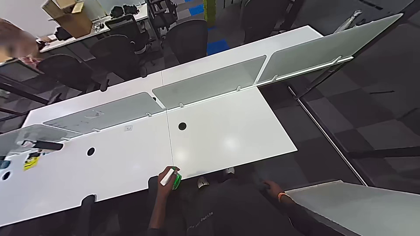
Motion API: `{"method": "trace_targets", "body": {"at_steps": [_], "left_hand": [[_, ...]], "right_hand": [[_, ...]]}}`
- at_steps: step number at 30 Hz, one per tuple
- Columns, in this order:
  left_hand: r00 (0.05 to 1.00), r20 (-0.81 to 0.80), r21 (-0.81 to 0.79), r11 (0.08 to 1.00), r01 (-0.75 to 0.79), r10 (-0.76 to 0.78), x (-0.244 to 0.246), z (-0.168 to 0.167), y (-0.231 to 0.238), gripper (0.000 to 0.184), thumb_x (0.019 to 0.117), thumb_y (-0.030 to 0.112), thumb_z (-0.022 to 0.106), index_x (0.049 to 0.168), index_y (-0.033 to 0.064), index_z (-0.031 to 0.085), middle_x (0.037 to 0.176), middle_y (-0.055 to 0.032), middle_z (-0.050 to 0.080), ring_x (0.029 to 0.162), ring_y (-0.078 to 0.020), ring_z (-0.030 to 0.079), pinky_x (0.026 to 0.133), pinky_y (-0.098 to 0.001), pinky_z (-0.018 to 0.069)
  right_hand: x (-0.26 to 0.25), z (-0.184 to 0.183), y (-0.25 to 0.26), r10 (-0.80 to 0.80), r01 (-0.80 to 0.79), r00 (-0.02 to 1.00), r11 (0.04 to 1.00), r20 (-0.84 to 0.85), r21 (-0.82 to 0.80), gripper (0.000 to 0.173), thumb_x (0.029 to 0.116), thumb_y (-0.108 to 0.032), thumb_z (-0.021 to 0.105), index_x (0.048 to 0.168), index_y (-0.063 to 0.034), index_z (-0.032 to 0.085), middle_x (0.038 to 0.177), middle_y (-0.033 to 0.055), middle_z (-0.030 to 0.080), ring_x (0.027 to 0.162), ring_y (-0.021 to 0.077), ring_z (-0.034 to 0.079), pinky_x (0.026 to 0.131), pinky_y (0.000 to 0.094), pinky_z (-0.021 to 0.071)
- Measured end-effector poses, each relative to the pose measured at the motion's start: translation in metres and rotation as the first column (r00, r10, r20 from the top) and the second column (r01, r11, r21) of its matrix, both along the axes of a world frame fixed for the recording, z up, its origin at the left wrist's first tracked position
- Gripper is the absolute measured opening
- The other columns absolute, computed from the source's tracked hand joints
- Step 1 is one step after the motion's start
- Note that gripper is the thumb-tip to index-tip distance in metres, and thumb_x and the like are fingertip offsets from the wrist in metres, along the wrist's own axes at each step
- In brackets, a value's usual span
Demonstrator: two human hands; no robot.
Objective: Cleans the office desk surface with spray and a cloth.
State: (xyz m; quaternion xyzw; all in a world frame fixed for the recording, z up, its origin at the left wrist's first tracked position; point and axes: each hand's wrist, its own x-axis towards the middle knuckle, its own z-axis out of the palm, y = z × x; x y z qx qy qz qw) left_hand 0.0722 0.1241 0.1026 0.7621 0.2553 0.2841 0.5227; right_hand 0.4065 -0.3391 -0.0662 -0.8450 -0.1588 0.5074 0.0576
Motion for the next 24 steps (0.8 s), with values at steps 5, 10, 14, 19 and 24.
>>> {"method": "trace_targets", "body": {"at_steps": [5, 10, 14, 19, 24], "left_hand": [[0.923, 0.271, -0.204, 0.954, -0.222, 0.273, -0.063, 0.020, 0.041, 0.036, 0.0944, 0.041, 0.069, 0.109, 0.0085, 0.075, 0.114, -0.0092, 0.075, 0.108, -0.0223, 0.070, 0.098, -0.0388, 0.0556], [0.920, 0.342, -0.110, 0.981, -0.161, 0.190, -0.087, 0.037, 0.074, 0.029, 0.0976, 0.039, 0.065, 0.103, 0.0127, 0.076, 0.106, -0.0057, 0.076, 0.101, -0.0184, 0.072, 0.092, -0.0337, 0.0577], [0.979, 0.197, 0.025, 0.998, -0.054, 0.048, -0.087, 0.012, 0.085, 0.022, 0.0911, 0.033, 0.070, 0.088, 0.0118, 0.074, 0.083, 0.0007, 0.073, 0.075, -0.0081, 0.070, 0.072, -0.0275, 0.0605], [0.946, -0.322, 0.388, 0.905, 0.174, -0.044, -0.105, -0.049, 0.077, 0.040, 0.0873, 0.043, 0.068, 0.067, 0.0084, 0.065, 0.069, -0.0071, 0.064, 0.073, -0.0233, 0.066, 0.073, -0.0471, 0.0552], [0.893, -0.380, 0.299, 0.881, 0.367, -0.243, -0.134, -0.066, 0.100, 0.034, 0.0910, 0.040, 0.068, 0.077, 0.0085, 0.070, 0.077, -0.0078, 0.068, 0.081, -0.0218, 0.068, 0.080, -0.0450, 0.0557]], "right_hand": [[-0.041, -0.002, 0.022, -0.009, 0.008, 1.000, 0.998, 0.023, 0.054, 0.047, 0.0929, -0.010, 0.069, 0.139, -0.0132, 0.063, 0.136, 0.0206, 0.065, 0.129, 0.0382, 0.061, 0.110, 0.0590, 0.0463], [-0.078, 0.016, 0.043, -0.048, 0.043, 0.998, 0.994, 0.042, 0.097, 0.047, 0.0923, -0.009, 0.068, 0.139, -0.0124, 0.063, 0.136, 0.0197, 0.065, 0.127, 0.0364, 0.062, 0.108, 0.0580, 0.0478], [-0.099, 0.022, 0.043, -0.109, 0.101, 0.991, 0.991, 0.082, 0.092, 0.048, 0.0919, -0.009, 0.068, 0.139, -0.0147, 0.063, 0.136, 0.0187, 0.065, 0.128, 0.0353, 0.062, 0.109, 0.0576, 0.0480], [-0.113, 0.034, 0.030, -0.135, 0.123, 0.983, 0.988, 0.125, 0.095, 0.049, 0.0902, -0.007, 0.070, 0.138, -0.0143, 0.064, 0.135, 0.0185, 0.066, 0.128, 0.0348, 0.062, 0.110, 0.0571, 0.0475], [-0.116, 0.034, 0.013, -0.185, 0.168, 0.972, 0.979, 0.145, 0.118, 0.049, 0.0897, -0.004, 0.069, 0.138, -0.0115, 0.064, 0.135, 0.0195, 0.066, 0.128, 0.0353, 0.061, 0.110, 0.0573, 0.0468]]}}
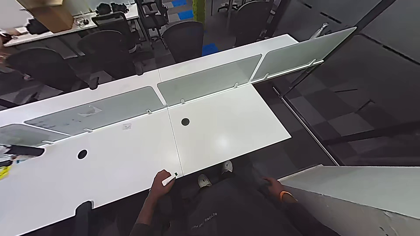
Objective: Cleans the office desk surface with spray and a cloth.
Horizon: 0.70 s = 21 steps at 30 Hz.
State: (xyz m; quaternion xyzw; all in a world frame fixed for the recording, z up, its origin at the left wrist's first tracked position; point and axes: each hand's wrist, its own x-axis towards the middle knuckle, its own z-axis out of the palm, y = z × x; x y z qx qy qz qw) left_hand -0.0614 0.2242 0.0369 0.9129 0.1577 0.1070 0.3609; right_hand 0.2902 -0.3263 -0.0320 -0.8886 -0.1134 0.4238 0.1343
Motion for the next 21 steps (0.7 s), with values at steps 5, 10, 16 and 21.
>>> {"method": "trace_targets", "body": {"at_steps": [5, 10, 16, 21], "left_hand": [[0.941, 0.067, -0.180, 0.932, -0.316, 0.332, -0.015, 0.009, 0.027, 0.028, 0.0922, 0.026, 0.069, 0.102, 0.0003, 0.074, 0.095, -0.0115, 0.075, 0.088, -0.0156, 0.072, 0.086, -0.0373, 0.0599], [0.581, 0.144, -0.289, 0.596, -0.749, 0.801, -0.023, 0.013, 0.049, 0.037, 0.1010, 0.027, 0.065, 0.113, -0.0077, 0.068, 0.098, -0.0155, 0.072, 0.087, -0.0098, 0.069, 0.087, -0.0308, 0.0574], [0.343, 0.039, -0.440, 0.325, -0.837, 0.938, -0.044, -0.012, 0.074, 0.055, 0.1038, 0.040, 0.059, 0.137, -0.0043, 0.058, 0.131, -0.0217, 0.065, 0.118, -0.0229, 0.064, 0.103, -0.0426, 0.0514], [0.322, 0.035, -0.434, 0.304, -0.848, 0.946, -0.054, -0.036, 0.076, 0.053, 0.1033, 0.035, 0.061, 0.138, -0.0050, 0.057, 0.126, -0.0242, 0.065, 0.113, -0.0256, 0.065, 0.100, -0.0449, 0.0522]], "right_hand": [[-0.004, 0.009, 0.004, 0.019, -0.020, 1.000, 0.999, -0.016, -0.043, 0.050, 0.0900, -0.007, 0.070, 0.139, -0.0121, 0.063, 0.137, 0.0204, 0.064, 0.130, 0.0366, 0.060, 0.111, 0.0578, 0.0462], [0.000, 0.005, 0.014, 0.042, -0.042, 0.999, 0.998, -0.002, -0.052, 0.047, 0.0922, -0.006, 0.068, 0.139, -0.0118, 0.063, 0.136, 0.0198, 0.065, 0.129, 0.0371, 0.060, 0.111, 0.0575, 0.0463], [0.000, 0.012, 0.027, 0.079, -0.078, 0.996, 0.996, 0.034, -0.030, 0.046, 0.0940, -0.004, 0.066, 0.139, -0.0119, 0.063, 0.140, 0.0182, 0.063, 0.132, 0.0348, 0.059, 0.113, 0.0560, 0.0441], [-0.002, 0.011, 0.022, 0.102, -0.102, 0.994, 0.995, 0.034, -0.018, 0.047, 0.0924, -0.002, 0.066, 0.139, -0.0111, 0.063, 0.138, 0.0193, 0.064, 0.130, 0.0361, 0.060, 0.112, 0.0567, 0.0453]]}}
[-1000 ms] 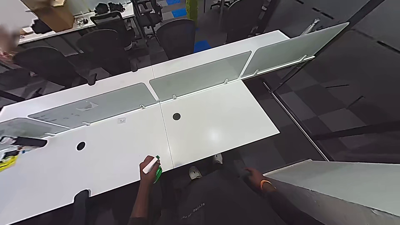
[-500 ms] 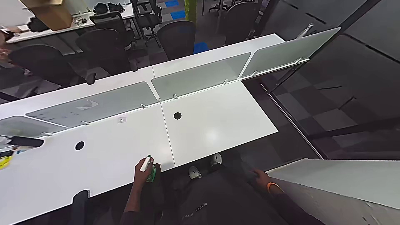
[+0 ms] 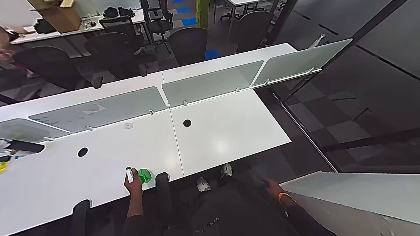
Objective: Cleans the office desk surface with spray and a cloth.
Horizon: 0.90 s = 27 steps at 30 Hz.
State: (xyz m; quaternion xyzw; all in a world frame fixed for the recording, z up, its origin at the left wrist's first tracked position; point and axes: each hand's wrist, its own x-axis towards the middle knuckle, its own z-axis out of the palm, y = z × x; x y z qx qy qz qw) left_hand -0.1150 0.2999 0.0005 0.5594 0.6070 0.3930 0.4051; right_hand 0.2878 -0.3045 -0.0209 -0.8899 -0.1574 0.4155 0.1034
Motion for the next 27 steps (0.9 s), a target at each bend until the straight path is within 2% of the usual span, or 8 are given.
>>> {"method": "trace_targets", "body": {"at_steps": [4, 6, 11, 14, 16, 22, 25, 27], "left_hand": [[0.996, 0.023, -0.113, 0.990, -0.080, 0.083, -0.006, -0.015, -0.005, 0.061, 0.1015, 0.045, 0.062, 0.143, 0.0012, 0.054, 0.132, -0.0228, 0.063, 0.117, -0.0306, 0.064, 0.096, -0.0540, 0.0528], [0.994, 0.025, -0.124, 0.987, -0.102, 0.106, -0.005, -0.016, -0.005, 0.063, 0.1003, 0.047, 0.063, 0.144, 0.0030, 0.054, 0.133, -0.0219, 0.063, 0.118, -0.0310, 0.064, 0.097, -0.0550, 0.0528], [0.997, 0.016, -0.140, 0.988, -0.072, 0.075, -0.002, -0.017, -0.004, 0.069, 0.0954, 0.034, 0.074, 0.149, 0.0006, 0.047, 0.138, -0.0230, 0.061, 0.125, -0.0320, 0.061, 0.105, -0.0526, 0.0494], [0.993, -0.100, -0.171, 0.981, -0.087, 0.070, -0.003, -0.024, -0.006, 0.065, 0.0937, 0.031, 0.076, 0.143, -0.0034, 0.052, 0.129, -0.0263, 0.064, 0.118, -0.0357, 0.063, 0.103, -0.0554, 0.0492], [0.983, -0.160, -0.197, 0.973, -0.121, 0.090, -0.002, -0.023, -0.006, 0.064, 0.0945, 0.036, 0.074, 0.141, -0.0037, 0.054, 0.131, -0.0271, 0.063, 0.122, -0.0382, 0.061, 0.105, -0.0581, 0.0468], [0.985, -0.124, -0.152, 0.978, -0.140, 0.122, 0.002, -0.028, 0.002, 0.063, 0.0963, 0.040, 0.071, 0.142, -0.0002, 0.055, 0.134, -0.0241, 0.063, 0.126, -0.0361, 0.061, 0.108, -0.0564, 0.0465], [0.979, -0.172, -0.153, 0.979, -0.135, 0.108, 0.005, -0.027, 0.008, 0.062, 0.0957, 0.042, 0.071, 0.135, -0.0043, 0.059, 0.125, -0.0275, 0.066, 0.119, -0.0390, 0.064, 0.103, -0.0592, 0.0480], [0.974, -0.208, -0.164, 0.979, -0.125, 0.090, 0.007, -0.028, 0.012, 0.064, 0.0943, 0.042, 0.073, 0.134, -0.0058, 0.058, 0.125, -0.0281, 0.066, 0.118, -0.0395, 0.064, 0.103, -0.0598, 0.0479]], "right_hand": [[-0.005, 0.003, -0.008, -0.021, 0.021, 1.000, 1.000, -0.008, -0.008, 0.046, 0.0919, -0.001, 0.066, 0.137, -0.0095, 0.064, 0.137, 0.0200, 0.064, 0.130, 0.0357, 0.060, 0.112, 0.0557, 0.0449], [-0.005, -0.001, -0.014, -0.014, 0.014, 1.000, 1.000, -0.010, -0.021, 0.047, 0.0918, -0.001, 0.066, 0.138, -0.0098, 0.064, 0.137, 0.0201, 0.064, 0.131, 0.0359, 0.060, 0.112, 0.0559, 0.0449], [-0.004, 0.002, -0.014, -0.012, 0.011, 1.000, 0.999, -0.012, -0.048, 0.047, 0.0923, -0.002, 0.067, 0.138, -0.0096, 0.063, 0.139, 0.0209, 0.062, 0.133, 0.0360, 0.058, 0.113, 0.0558, 0.0440], [-0.004, 0.007, -0.010, -0.021, 0.020, 1.000, 0.998, -0.005, -0.057, 0.048, 0.0922, -0.004, 0.067, 0.140, -0.0107, 0.062, 0.140, 0.0208, 0.062, 0.133, 0.0372, 0.058, 0.113, 0.0565, 0.0436], [-0.003, 0.011, -0.007, -0.020, 0.020, 1.000, 0.997, -0.007, -0.071, 0.049, 0.0930, -0.006, 0.067, 0.141, -0.0122, 0.061, 0.140, 0.0209, 0.062, 0.132, 0.0387, 0.058, 0.112, 0.0580, 0.0443], [0.002, 0.011, -0.004, -0.002, 0.003, 1.000, 0.999, 0.020, -0.048, 0.047, 0.0933, -0.005, 0.065, 0.140, -0.0127, 0.063, 0.138, 0.0197, 0.064, 0.130, 0.0368, 0.060, 0.110, 0.0572, 0.0462], [0.006, 0.015, -0.005, 0.002, 0.000, 0.999, 0.998, 0.033, -0.055, 0.047, 0.0939, -0.006, 0.065, 0.140, -0.0136, 0.062, 0.138, 0.0190, 0.064, 0.130, 0.0366, 0.060, 0.110, 0.0572, 0.0463], [0.008, 0.018, -0.008, -0.002, 0.004, 0.999, 0.998, 0.039, -0.056, 0.047, 0.0939, -0.006, 0.065, 0.140, -0.0136, 0.062, 0.138, 0.0190, 0.064, 0.130, 0.0360, 0.060, 0.110, 0.0573, 0.0463]]}}
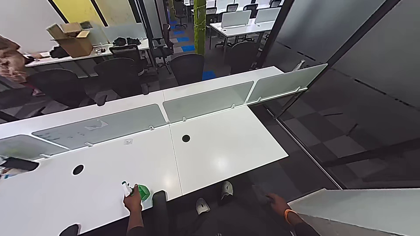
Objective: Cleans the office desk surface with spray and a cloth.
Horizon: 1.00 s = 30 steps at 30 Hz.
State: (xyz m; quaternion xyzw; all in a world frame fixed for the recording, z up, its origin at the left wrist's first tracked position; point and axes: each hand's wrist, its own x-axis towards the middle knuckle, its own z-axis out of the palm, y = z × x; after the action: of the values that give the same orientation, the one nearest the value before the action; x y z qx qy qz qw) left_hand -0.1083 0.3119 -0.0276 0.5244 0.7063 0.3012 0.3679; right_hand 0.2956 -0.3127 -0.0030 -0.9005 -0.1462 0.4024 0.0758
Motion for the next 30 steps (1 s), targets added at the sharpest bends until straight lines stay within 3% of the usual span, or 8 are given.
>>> {"method": "trace_targets", "body": {"at_steps": [8, 11, 13, 16, 20, 24, 27, 30], "left_hand": [[0.996, 0.020, -0.021, 0.996, 0.086, -0.085, -0.008, -0.014, -0.001, 0.075, 0.0867, 0.024, 0.083, 0.144, -0.0078, 0.046, 0.138, -0.0300, 0.057, 0.131, -0.0397, 0.056, 0.111, -0.0564, 0.0442], [0.995, 0.061, -0.074, 0.994, 0.082, -0.078, -0.012, -0.016, -0.019, 0.107, 0.0812, 0.017, 0.087, 0.158, -0.0073, 0.016, 0.154, -0.0340, 0.038, 0.143, -0.0428, 0.043, 0.118, -0.0538, 0.0378], [0.999, 0.044, -0.189, 0.982, -0.006, 0.014, -0.009, -0.009, -0.035, 0.119, 0.0816, 0.024, 0.087, 0.159, -0.0076, 0.003, 0.158, -0.0368, 0.028, 0.145, -0.0467, 0.036, 0.118, -0.0560, 0.0359], [0.989, -0.060, -0.254, 0.956, -0.145, 0.134, -0.003, 0.001, -0.062, 0.114, 0.0841, 0.036, 0.085, 0.158, -0.0100, 0.011, 0.156, -0.0383, 0.032, 0.142, -0.0488, 0.039, 0.115, -0.0578, 0.0386], [0.913, -0.397, -0.133, 0.978, -0.159, 0.095, 0.033, 0.000, -0.113, 0.107, 0.0867, 0.049, 0.076, 0.160, -0.0041, 0.019, 0.160, -0.0358, 0.026, 0.144, -0.0538, 0.034, 0.109, -0.0678, 0.0383], [0.799, -0.589, 0.027, 0.985, 0.170, -0.122, 0.093, 0.002, -0.167, 0.104, 0.0864, 0.051, 0.074, 0.159, -0.0029, 0.024, 0.164, -0.0330, 0.019, 0.150, -0.0546, 0.022, 0.107, -0.0774, 0.0290], [0.706, -0.608, -0.061, 0.908, 0.414, -0.362, 0.148, 0.003, -0.203, 0.098, 0.0861, 0.051, 0.072, 0.159, 0.0013, 0.030, 0.165, -0.0317, 0.020, 0.150, -0.0564, 0.019, 0.108, -0.0805, 0.0244], [0.591, -0.490, -0.146, 0.729, 0.669, -0.641, 0.216, 0.017, -0.233, 0.065, 0.0901, 0.037, 0.069, 0.145, 0.0055, 0.056, 0.158, -0.0256, 0.041, 0.145, -0.0497, 0.037, 0.109, -0.0729, 0.0329]], "right_hand": [[-0.001, 0.003, -0.018, -0.040, 0.040, 0.999, 0.999, 0.006, 0.003, 0.049, 0.0918, -0.003, 0.066, 0.140, -0.0128, 0.063, 0.138, 0.0187, 0.064, 0.130, 0.0363, 0.060, 0.112, 0.0566, 0.0453], [-0.006, 0.005, -0.027, -0.080, 0.080, 0.997, 0.997, 0.019, 0.001, 0.049, 0.0918, -0.002, 0.067, 0.140, -0.0116, 0.063, 0.140, 0.0194, 0.063, 0.133, 0.0363, 0.058, 0.113, 0.0551, 0.0443], [-0.005, 0.014, -0.034, -0.097, 0.097, 0.994, 0.995, 0.059, -0.012, 0.049, 0.0916, -0.004, 0.068, 0.140, -0.0131, 0.063, 0.141, 0.0190, 0.062, 0.133, 0.0363, 0.058, 0.112, 0.0562, 0.0454], [0.000, 0.042, -0.040, -0.151, 0.145, 0.976, 0.988, 0.156, 0.048, 0.049, 0.0913, -0.002, 0.067, 0.139, -0.0136, 0.063, 0.141, 0.0188, 0.061, 0.131, 0.0376, 0.059, 0.110, 0.0583, 0.0467], [0.036, 0.079, -0.041, -0.163, 0.120, 0.944, 0.979, 0.286, 0.162, 0.048, 0.0911, 0.003, 0.063, 0.137, -0.0106, 0.064, 0.141, 0.0196, 0.061, 0.133, 0.0384, 0.057, 0.112, 0.0584, 0.0445], [0.104, 0.103, -0.025, 0.019, -0.077, 0.930, 0.987, 0.367, 0.143, 0.052, 0.0873, 0.005, 0.066, 0.135, -0.0147, 0.067, 0.141, 0.0168, 0.062, 0.129, 0.0386, 0.060, 0.104, 0.0606, 0.0502], [0.165, 0.118, -0.005, 0.119, -0.169, 0.919, 0.980, 0.375, 0.104, 0.050, 0.0910, 0.001, 0.064, 0.137, -0.0185, 0.065, 0.144, 0.0141, 0.060, 0.127, 0.0370, 0.062, 0.100, 0.0609, 0.0528], [0.229, 0.109, 0.011, 0.144, -0.220, 0.904, 0.964, 0.402, 0.150, 0.046, 0.0939, -0.001, 0.061, 0.137, -0.0175, 0.066, 0.143, 0.0136, 0.061, 0.126, 0.0371, 0.063, 0.099, 0.0608, 0.0530]]}}
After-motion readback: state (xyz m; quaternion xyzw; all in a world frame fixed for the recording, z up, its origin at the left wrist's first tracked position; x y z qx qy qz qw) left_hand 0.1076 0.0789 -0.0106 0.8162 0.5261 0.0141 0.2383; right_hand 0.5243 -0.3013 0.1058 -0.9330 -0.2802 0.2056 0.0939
